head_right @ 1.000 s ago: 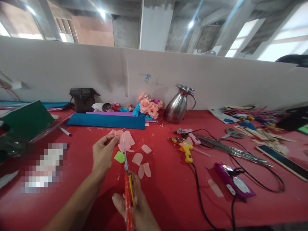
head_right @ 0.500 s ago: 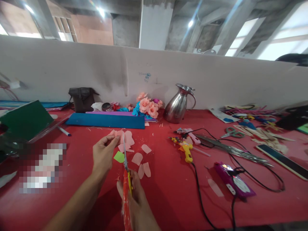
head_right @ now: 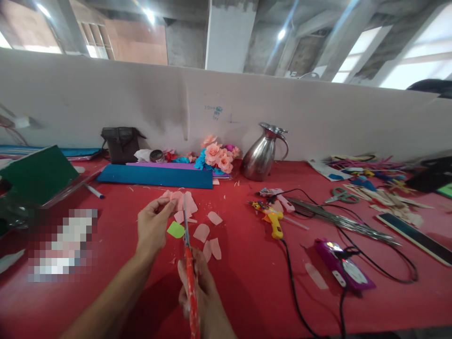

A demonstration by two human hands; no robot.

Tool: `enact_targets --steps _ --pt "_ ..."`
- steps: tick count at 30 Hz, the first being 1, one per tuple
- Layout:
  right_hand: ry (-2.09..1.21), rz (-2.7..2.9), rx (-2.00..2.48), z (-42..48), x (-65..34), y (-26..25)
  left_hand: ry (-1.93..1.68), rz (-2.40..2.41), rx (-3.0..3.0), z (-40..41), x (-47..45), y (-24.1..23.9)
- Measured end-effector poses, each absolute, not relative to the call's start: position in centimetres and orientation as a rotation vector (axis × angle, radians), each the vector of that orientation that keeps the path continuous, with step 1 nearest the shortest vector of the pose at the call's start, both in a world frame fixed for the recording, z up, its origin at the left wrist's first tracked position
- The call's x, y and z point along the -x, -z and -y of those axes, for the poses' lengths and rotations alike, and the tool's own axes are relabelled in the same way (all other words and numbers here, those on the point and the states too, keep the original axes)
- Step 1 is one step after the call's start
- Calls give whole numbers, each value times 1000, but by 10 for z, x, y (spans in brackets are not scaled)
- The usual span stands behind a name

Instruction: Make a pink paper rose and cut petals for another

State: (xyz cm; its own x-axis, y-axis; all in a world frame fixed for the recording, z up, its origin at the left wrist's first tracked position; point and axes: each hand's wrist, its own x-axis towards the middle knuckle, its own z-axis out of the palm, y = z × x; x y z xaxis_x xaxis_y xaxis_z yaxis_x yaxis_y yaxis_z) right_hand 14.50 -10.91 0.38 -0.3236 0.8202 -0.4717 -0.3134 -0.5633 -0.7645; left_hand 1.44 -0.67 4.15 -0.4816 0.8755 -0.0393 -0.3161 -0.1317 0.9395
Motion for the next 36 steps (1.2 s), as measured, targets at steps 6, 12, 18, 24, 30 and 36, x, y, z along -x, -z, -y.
enact_targets --steps 6,12,18,24,30,36 --pt "-1920 737 1114 111 -140 -3 -1733 -1272 -712 8 -14 -42" --pt "-2006 789 1091 110 -144 -8 -1738 -1304 -720 8 -15 -42" --pt "-2052 827 1066 106 -144 -6 -1740 -1291 -682 8 -17 -43" --pt "-2000 836 1096 105 -141 -2 -1748 -1242 -677 8 -17 -44" --pt "-1921 841 1123 114 -141 -5 -1744 -1255 -666 9 -18 -47" --pt "-1887 843 1133 112 -139 -5 -1728 -1256 -669 9 -17 -47"
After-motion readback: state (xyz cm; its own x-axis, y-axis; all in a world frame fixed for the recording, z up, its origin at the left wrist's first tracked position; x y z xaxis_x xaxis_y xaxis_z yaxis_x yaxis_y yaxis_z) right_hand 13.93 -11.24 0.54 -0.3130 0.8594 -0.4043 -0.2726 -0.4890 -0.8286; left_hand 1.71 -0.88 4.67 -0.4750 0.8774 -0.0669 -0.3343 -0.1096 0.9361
